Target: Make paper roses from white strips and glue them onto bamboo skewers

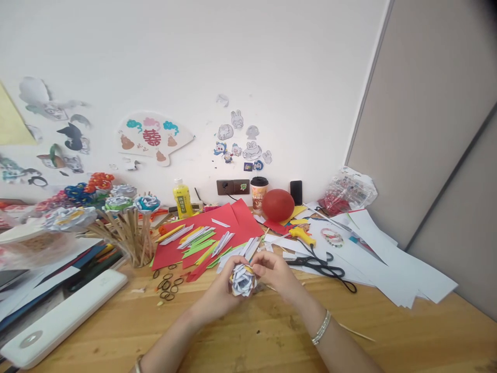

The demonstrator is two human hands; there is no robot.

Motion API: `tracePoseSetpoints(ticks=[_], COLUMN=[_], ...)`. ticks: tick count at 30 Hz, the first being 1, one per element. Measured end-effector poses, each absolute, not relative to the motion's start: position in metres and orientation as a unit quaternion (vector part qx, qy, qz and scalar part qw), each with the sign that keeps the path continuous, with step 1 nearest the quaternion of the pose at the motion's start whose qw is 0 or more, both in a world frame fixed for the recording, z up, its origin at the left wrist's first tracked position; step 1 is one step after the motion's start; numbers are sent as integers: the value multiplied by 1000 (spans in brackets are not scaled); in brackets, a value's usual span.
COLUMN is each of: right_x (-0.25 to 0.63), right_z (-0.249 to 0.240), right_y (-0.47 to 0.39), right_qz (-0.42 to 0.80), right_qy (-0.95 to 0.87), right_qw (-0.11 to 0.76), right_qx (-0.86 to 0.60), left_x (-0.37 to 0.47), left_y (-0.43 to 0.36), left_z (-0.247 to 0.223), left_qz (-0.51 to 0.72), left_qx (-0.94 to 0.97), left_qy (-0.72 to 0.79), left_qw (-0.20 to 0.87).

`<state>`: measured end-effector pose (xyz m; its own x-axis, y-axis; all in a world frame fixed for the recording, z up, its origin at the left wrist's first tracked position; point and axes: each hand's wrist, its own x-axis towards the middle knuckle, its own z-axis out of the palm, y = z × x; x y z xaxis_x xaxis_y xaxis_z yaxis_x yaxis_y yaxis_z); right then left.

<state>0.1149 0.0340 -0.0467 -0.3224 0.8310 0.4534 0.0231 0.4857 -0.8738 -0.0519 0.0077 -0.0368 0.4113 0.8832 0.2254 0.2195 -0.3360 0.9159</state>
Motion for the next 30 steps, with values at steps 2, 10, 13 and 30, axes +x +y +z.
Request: tracePoseSetpoints(ticks=[2, 10, 13, 30], right_x=[114, 110, 109, 109], right_z=[-45, -45, -47, -46], right_y=[32, 30, 34, 27], right_qz=[352, 131, 107, -103], right_qy=[-714, -741, -751, -771], right_qw=[518, 562, 551, 510], right_qx=[-314, -344, -348, -368], left_x=[-52, -50, -49, -50], left_y=[8, 14, 14, 17], left_z=[-37, -43, -45, -51], left_qz=[392, 416, 417, 409], left_qx=[721, 721, 723, 743], left_qy=[393, 439, 445, 458], left_qw=[414, 337, 326, 267])
